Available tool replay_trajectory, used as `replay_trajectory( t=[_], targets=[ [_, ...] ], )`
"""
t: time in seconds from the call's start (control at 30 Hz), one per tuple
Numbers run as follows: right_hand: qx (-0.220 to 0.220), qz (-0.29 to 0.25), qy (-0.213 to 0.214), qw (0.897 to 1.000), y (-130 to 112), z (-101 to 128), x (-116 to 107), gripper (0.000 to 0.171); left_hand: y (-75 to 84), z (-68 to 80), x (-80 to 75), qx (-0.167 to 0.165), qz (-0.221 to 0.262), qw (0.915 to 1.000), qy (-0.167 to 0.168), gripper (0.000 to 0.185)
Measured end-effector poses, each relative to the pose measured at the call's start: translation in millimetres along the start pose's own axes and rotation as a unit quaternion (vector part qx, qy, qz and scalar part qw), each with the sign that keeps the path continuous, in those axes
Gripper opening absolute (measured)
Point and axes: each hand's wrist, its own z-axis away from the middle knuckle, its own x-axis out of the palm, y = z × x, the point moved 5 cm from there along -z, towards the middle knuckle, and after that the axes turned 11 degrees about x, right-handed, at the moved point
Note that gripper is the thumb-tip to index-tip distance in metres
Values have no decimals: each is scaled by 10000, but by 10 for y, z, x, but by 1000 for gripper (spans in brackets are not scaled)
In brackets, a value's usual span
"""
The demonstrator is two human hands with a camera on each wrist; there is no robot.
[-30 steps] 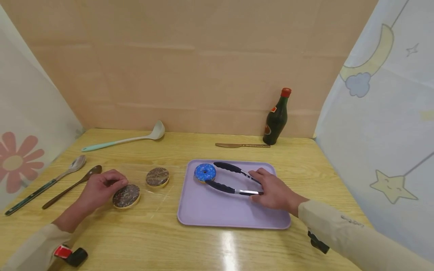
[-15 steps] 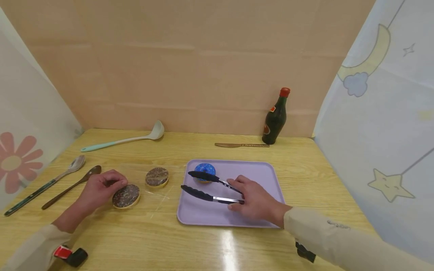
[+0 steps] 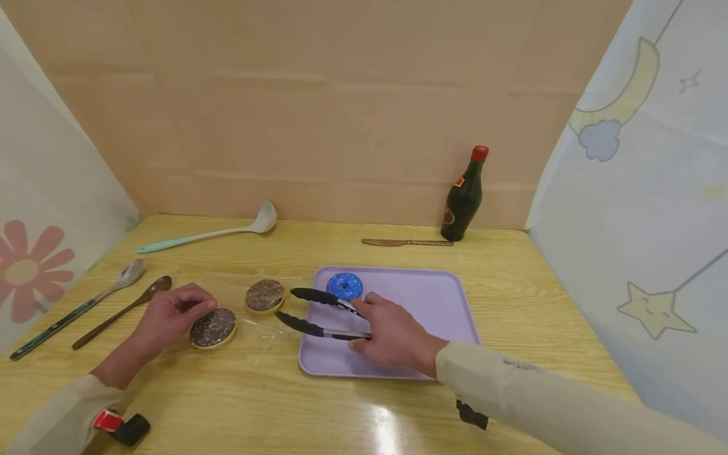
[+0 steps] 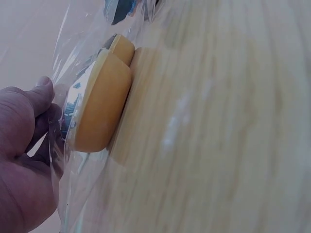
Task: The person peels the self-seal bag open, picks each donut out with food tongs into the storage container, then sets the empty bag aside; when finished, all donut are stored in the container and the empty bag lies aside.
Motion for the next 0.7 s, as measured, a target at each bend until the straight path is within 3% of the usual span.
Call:
replay_trajectory(
  t=[0.7],
  targets=[
    [529,59,-318,9981,-231,-252,223,78,-40,-3,12,15,-35,10000,-44,10]
  ],
)
